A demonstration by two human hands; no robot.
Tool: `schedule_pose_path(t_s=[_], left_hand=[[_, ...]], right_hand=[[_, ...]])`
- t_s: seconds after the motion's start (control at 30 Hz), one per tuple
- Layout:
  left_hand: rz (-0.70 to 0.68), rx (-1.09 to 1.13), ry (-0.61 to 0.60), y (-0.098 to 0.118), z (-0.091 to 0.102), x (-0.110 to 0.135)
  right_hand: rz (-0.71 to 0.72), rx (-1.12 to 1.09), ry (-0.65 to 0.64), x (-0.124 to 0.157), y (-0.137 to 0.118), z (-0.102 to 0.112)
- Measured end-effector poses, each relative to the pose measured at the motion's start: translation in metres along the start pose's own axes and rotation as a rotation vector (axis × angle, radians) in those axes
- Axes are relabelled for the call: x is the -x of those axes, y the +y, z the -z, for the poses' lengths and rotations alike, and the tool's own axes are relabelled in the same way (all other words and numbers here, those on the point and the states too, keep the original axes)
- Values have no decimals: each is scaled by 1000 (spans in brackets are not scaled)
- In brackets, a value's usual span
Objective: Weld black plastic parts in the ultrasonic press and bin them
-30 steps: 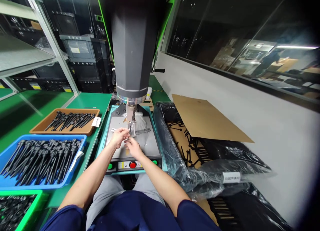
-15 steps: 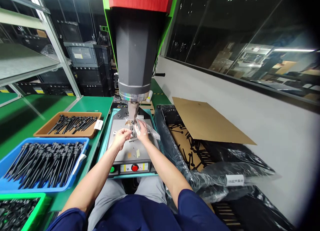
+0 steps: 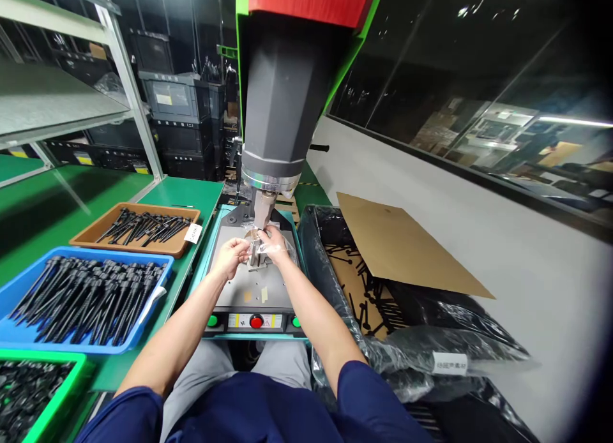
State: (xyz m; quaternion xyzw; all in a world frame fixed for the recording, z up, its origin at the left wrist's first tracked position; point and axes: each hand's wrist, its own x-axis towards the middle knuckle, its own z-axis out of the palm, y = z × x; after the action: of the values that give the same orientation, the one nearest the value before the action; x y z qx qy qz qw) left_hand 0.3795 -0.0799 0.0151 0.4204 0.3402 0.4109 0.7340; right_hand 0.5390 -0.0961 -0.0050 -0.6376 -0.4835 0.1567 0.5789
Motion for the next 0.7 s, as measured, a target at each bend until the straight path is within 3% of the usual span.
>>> schedule_pose_path(t_s=[0.17, 0.27, 0.53, 0.6, 0.7], left_hand=[[21, 37, 19, -4, 4, 3], [39, 42, 21, -11, 9, 6], [84, 45, 35, -24, 17, 7], [92, 44, 33, -26, 19, 8], [96, 41, 40, -30, 23, 10]], right_hand=[[-42, 74, 72, 16, -1, 0], [-115, -4, 80, 35, 4, -2], [-515, -418, 27, 67, 7, -2], [-570, -462, -38, 73, 5, 1], [-754, -584, -333, 89, 4, 5]])
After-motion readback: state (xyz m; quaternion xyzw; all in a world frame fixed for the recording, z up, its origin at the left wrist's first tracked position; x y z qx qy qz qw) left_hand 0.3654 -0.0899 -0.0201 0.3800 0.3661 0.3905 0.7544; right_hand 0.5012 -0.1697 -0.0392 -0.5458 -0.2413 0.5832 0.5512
